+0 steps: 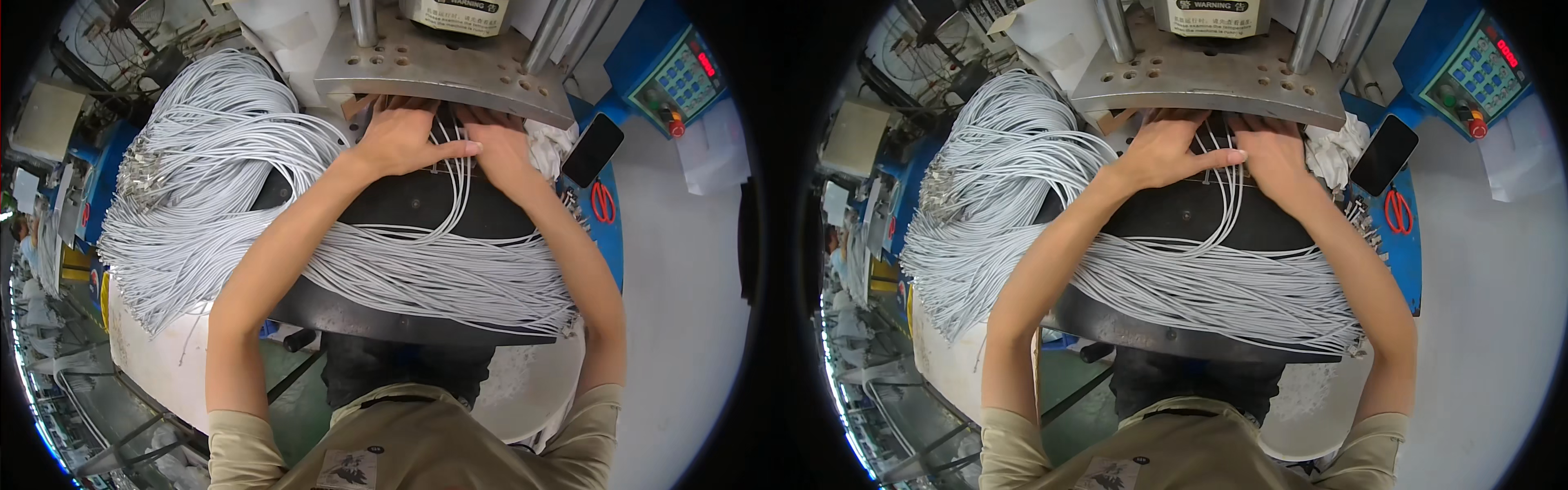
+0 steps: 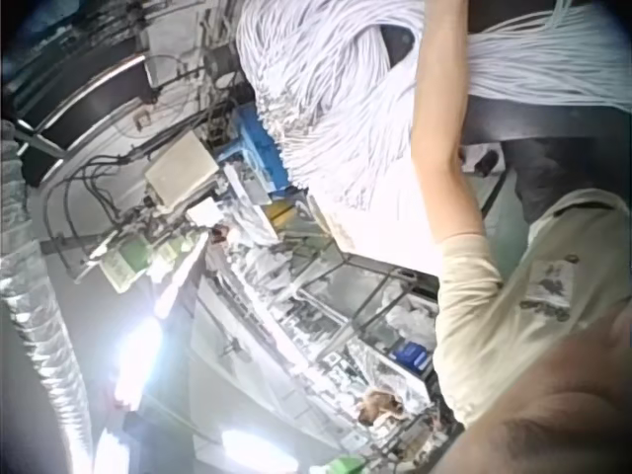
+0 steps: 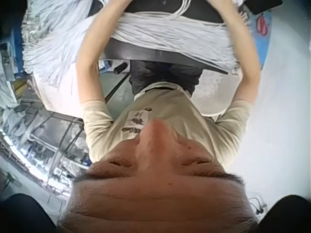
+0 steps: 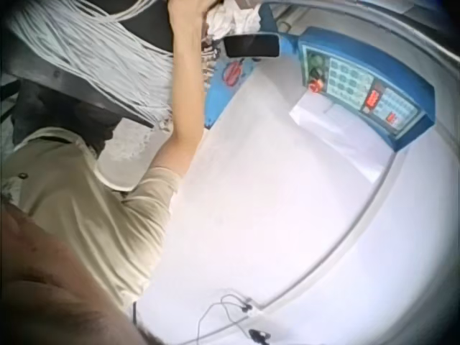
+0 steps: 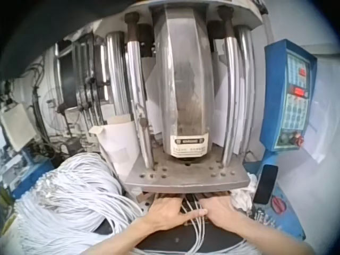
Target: The person fits cable connectors into a metal fixture, inserts the cables into a vertical press machine, and presses the machine buttons to process the connections.
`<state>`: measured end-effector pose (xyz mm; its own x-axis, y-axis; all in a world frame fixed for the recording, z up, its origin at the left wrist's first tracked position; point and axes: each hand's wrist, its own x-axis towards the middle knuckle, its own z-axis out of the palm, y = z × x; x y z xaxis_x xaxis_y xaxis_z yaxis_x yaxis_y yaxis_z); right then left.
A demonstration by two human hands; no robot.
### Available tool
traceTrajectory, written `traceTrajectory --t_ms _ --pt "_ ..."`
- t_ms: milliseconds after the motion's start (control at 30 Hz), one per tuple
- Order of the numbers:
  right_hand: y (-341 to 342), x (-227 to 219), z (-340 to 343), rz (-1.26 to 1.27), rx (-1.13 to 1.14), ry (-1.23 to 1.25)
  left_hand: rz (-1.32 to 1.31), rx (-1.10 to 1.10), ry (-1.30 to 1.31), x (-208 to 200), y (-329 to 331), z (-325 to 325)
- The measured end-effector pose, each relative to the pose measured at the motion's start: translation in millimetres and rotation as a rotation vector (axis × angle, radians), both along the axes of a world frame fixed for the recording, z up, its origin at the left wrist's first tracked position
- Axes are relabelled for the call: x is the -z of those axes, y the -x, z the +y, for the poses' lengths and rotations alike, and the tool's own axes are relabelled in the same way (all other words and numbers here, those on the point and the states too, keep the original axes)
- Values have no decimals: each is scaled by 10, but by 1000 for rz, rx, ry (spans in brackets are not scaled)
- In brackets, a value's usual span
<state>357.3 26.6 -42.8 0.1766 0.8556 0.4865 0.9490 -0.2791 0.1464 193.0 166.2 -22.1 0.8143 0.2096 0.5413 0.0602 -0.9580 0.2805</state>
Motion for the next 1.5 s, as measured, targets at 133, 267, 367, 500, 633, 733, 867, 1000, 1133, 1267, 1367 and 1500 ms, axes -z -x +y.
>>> traceTrajectory --t_ms 133,267,367,500,633,733,867,1000,1133,1267,1367,1500 --pt "119 -84 38 -78 7 66 140 -44 -136 6 53 -27" --pt "85 -128 -54 -93 -59 48 153 -47 -84 -155 60 -104" --pt "247 -94 -420 -70 -92 95 40 141 1 -218 358 -532" --pt "1168 -90 -1650 322 -355 187 569 610 182 -177 1565 -1579" --pt "1572 -151 -2580 428 -251 312 285 479 54 622 2872 -1844" --pt "1491 97 -2676 261 -103 231 360 -299 1316 1148 3222 -1680" --pt "1496 181 -2679 204 -33 189 341 -552 1732 1079 3063 -1562" --pt "1503 202 -2639 222 -38 165 334 -550 1742 1043 3046 -1579" --pt "1520 193 -2654 210 -35 165 335 -571 1775 1030 3076 -1599" --pt "1530 184 -2678 208 -33 171 337 -589 1809 1037 3093 -1630" --pt "1535 167 -2699 212 -27 183 349 -606 1834 1014 3078 -1641" --pt "1510 181 -2717 200 -13 200 375 -553 1923 906 3013 -1687"
